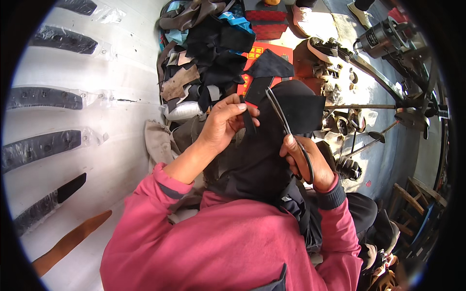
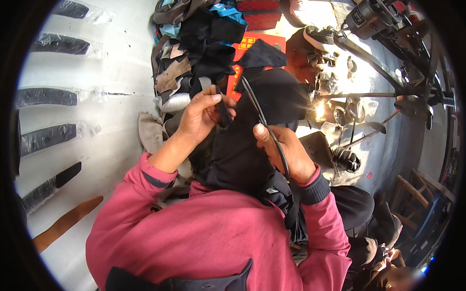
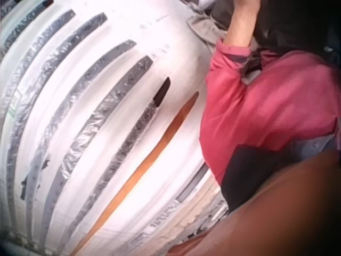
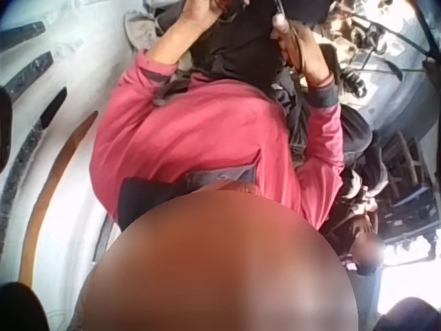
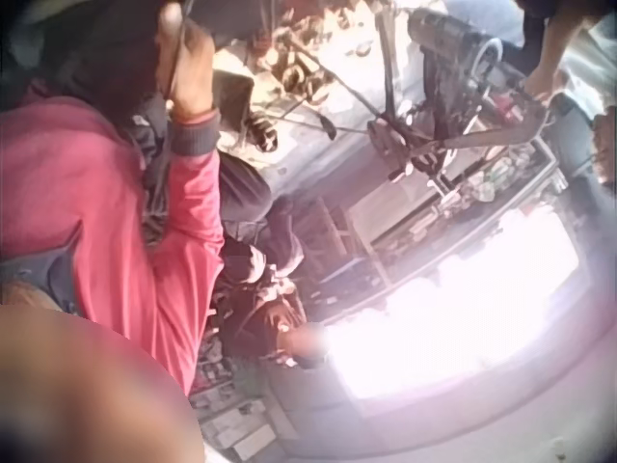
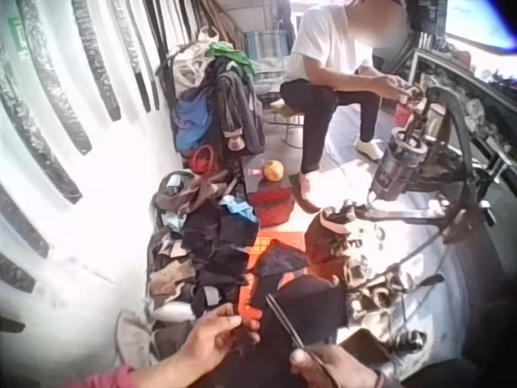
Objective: The person cuts a piece of black fabric with scissors, then uses a sewing machine to stitch the fabric onto a black sneaker. The person repeatedly aligns the fabric and shoe under the needle and operates the machine to sew along the shoe's edge.
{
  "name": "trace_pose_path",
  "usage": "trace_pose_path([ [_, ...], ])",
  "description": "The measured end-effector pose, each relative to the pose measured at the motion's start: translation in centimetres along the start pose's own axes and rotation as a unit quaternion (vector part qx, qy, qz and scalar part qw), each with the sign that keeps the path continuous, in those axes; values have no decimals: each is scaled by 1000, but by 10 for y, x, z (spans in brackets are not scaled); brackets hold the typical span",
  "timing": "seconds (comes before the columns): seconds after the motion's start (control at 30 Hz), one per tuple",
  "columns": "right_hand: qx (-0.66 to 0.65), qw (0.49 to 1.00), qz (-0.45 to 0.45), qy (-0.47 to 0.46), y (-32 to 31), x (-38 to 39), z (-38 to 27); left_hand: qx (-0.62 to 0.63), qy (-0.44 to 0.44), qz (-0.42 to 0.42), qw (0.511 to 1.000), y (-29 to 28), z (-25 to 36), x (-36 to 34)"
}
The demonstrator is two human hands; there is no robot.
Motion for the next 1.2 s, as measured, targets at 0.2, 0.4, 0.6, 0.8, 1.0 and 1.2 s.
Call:
trace_pose_path([
  [0.2, -76, 977, 133, -145, 0, 38, 7, -36, 179, -23, 983, 26, 41, 24],
  [0.4, -338, 896, 177, -226, 12, 65, 35, -351, 99, -192, 911, 97, 1, 73],
  [0.6, -289, 922, 232, -116, -26, 92, 82, -452, 93, -268, 846, 139, -38, 74],
  [0.8, -299, 743, 566, -197, -151, 126, 152, -463, 331, -232, 789, 148, -20, 73],
  [1.0, -39, 659, 746, -89, -207, 128, 205, -496, 540, -100, 672, 145, 20, 32],
  [1.2, -89, 906, 409, 51, -116, 20, 208, -586, 445, -67, 674, 135, 15, -6],
])
Point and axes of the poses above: each hand's wrist, its own x-axis away from the middle knuckle, its own y-axis out of the palm, z = x × y, the point moved 2 cm from there along -x, towards the middle knuckle, and after that the axes turned 14 degrees about z, right-handed, at the moved point
